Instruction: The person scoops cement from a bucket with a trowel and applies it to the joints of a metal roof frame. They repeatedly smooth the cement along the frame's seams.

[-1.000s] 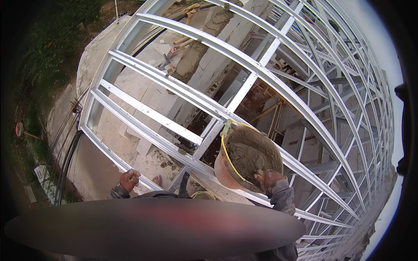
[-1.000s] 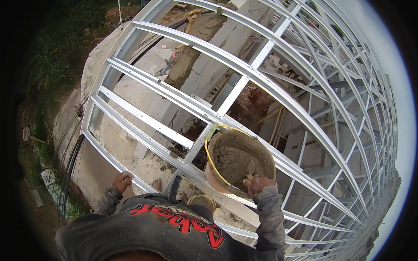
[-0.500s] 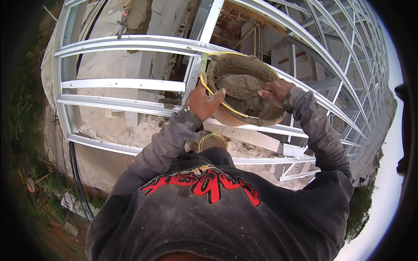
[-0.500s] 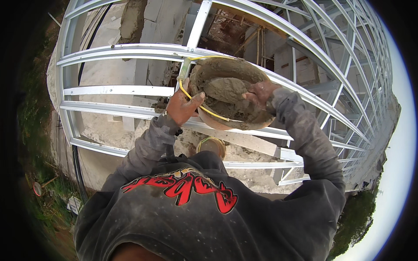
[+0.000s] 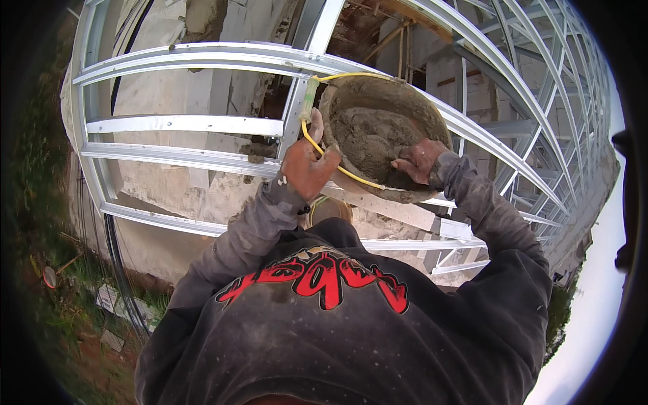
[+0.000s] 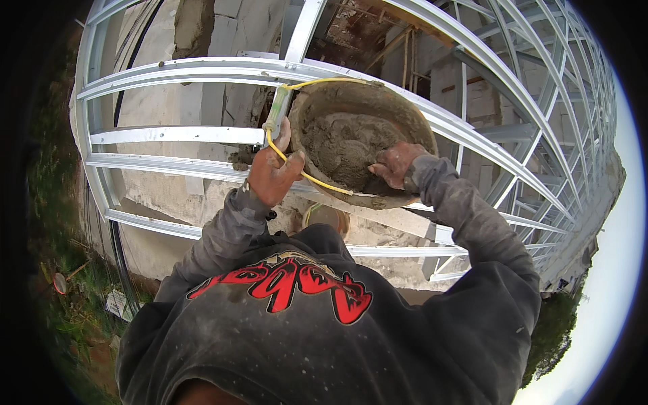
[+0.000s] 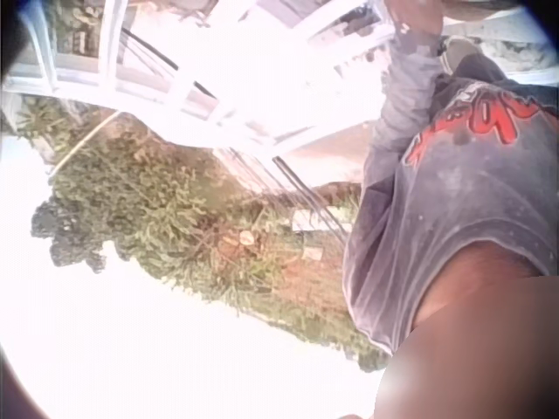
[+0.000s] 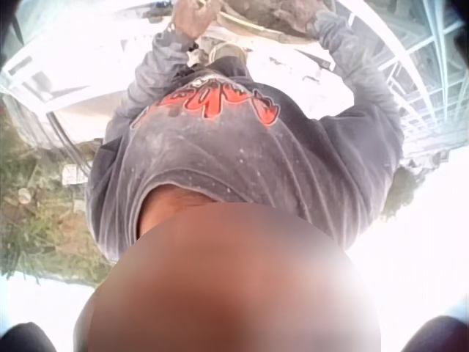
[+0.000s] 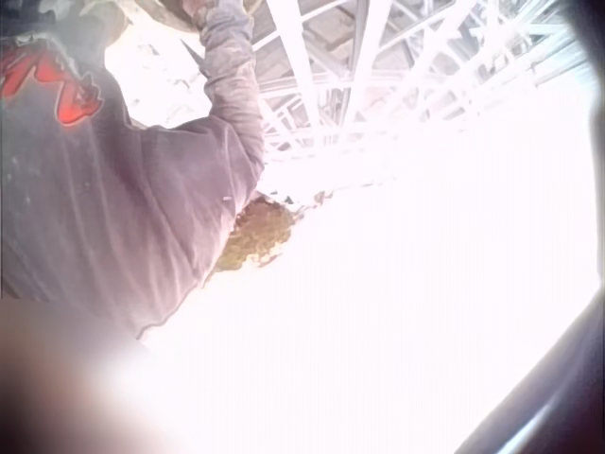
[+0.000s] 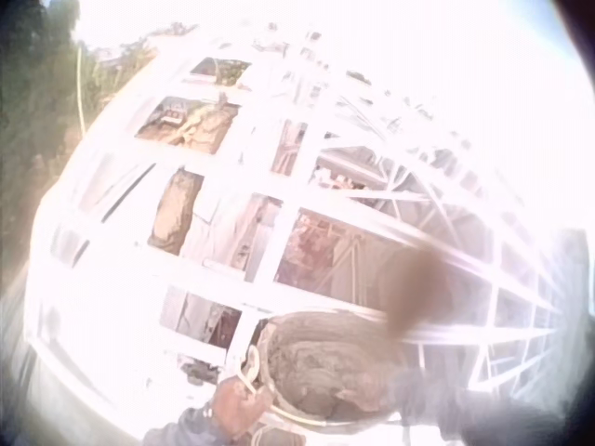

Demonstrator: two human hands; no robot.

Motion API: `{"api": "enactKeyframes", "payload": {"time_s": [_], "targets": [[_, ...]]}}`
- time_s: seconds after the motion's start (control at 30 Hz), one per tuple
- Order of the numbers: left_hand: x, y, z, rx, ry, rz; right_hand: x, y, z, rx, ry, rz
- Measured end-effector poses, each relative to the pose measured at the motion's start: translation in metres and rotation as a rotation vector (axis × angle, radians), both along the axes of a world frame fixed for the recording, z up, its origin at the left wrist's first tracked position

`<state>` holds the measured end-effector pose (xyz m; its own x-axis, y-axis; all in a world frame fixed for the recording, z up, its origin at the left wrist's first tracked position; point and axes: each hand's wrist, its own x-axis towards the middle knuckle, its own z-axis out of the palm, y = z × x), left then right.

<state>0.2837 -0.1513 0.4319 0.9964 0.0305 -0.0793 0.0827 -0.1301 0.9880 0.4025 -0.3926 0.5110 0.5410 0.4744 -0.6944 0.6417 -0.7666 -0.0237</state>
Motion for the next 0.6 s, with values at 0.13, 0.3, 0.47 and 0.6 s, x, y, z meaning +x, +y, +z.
{"api": "enactKeyframes", "payload": {"time_s": [0.13, 0.3, 0.47, 0.6], "targets": [[-0.002, 0.001, 0.008, 0.036, -0.042, 0.026, -0.002, -0.03, 0.025, 0.202, 0.048, -0.098], [0.001, 0.001, 0.016, 0.079, -0.048, 0.03, -0.011, -0.023, 0.072, 0.264, -0.449, 0.146], [-0.002, 0.003, 0.021, 0.021, 0.032, -0.003, -0.004, 0.0, 0.068, -0.077, -0.011, -0.185], [-0.002, 0.003, 0.021, 0.028, 0.098, -0.018, -0.003, 0.0, 0.057, -0.128, -0.347, -0.115]]}}
